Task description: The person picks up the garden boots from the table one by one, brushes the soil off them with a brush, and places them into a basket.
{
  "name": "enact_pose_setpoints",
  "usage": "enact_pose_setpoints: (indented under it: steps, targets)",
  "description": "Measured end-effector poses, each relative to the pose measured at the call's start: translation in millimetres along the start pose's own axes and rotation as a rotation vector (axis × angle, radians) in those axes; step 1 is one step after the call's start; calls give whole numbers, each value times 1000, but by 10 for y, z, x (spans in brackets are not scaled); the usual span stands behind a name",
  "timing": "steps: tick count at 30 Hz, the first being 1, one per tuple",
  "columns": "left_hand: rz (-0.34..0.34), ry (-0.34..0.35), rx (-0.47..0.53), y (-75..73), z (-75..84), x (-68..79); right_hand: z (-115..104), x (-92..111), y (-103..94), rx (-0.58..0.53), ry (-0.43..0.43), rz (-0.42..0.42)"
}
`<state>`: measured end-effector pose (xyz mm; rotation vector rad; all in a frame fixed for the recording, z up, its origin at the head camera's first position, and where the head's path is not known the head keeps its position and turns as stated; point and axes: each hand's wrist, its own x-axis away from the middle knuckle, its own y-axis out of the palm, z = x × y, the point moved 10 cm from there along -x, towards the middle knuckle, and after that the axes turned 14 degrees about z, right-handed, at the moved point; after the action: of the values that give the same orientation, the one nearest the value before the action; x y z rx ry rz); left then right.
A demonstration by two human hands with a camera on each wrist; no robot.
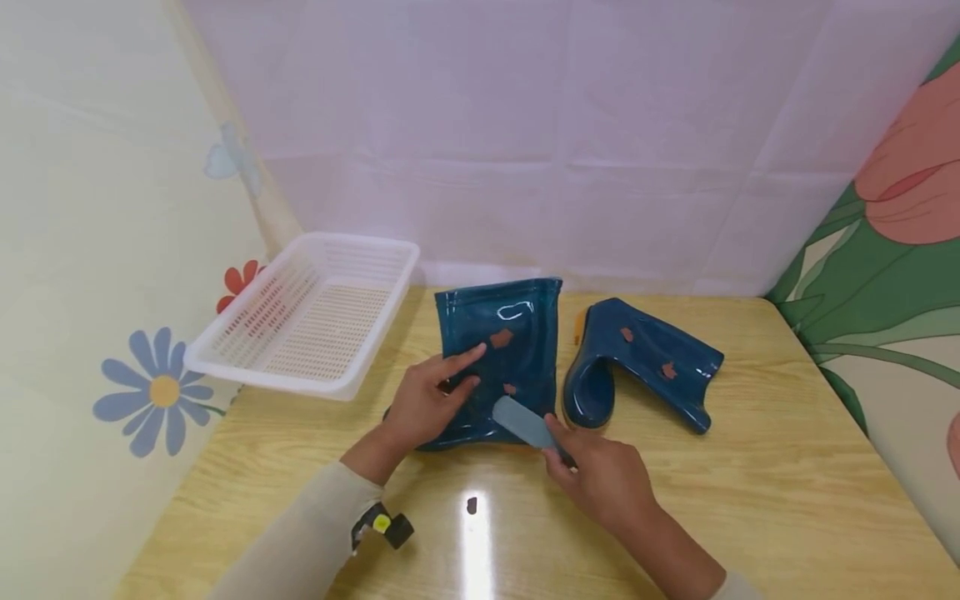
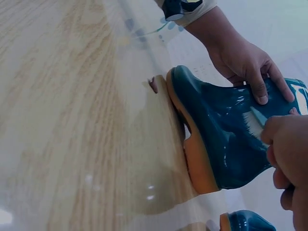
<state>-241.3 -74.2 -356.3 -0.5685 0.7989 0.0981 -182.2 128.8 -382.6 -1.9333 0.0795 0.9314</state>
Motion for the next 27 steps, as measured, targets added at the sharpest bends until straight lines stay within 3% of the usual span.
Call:
enact_pose_setpoints:
  steps: [5,7,14,17,27]
  targets:
    - [-2,-7,2,-3,1,-3,-35,-92,-179,-40,-42,143]
    - [1,-8,1,-7,6,-1,-27,-115,-194,-24,-30,155]
    - [1,3,4,-8,38,8,6,-44,-20,-5,15,-9]
    - [0,8,4,-10,45,8,-9,-21,-8,-22,-2,-20]
    - [18,47,2,-19,65,12,-17,-199,-293,-34,-42,233]
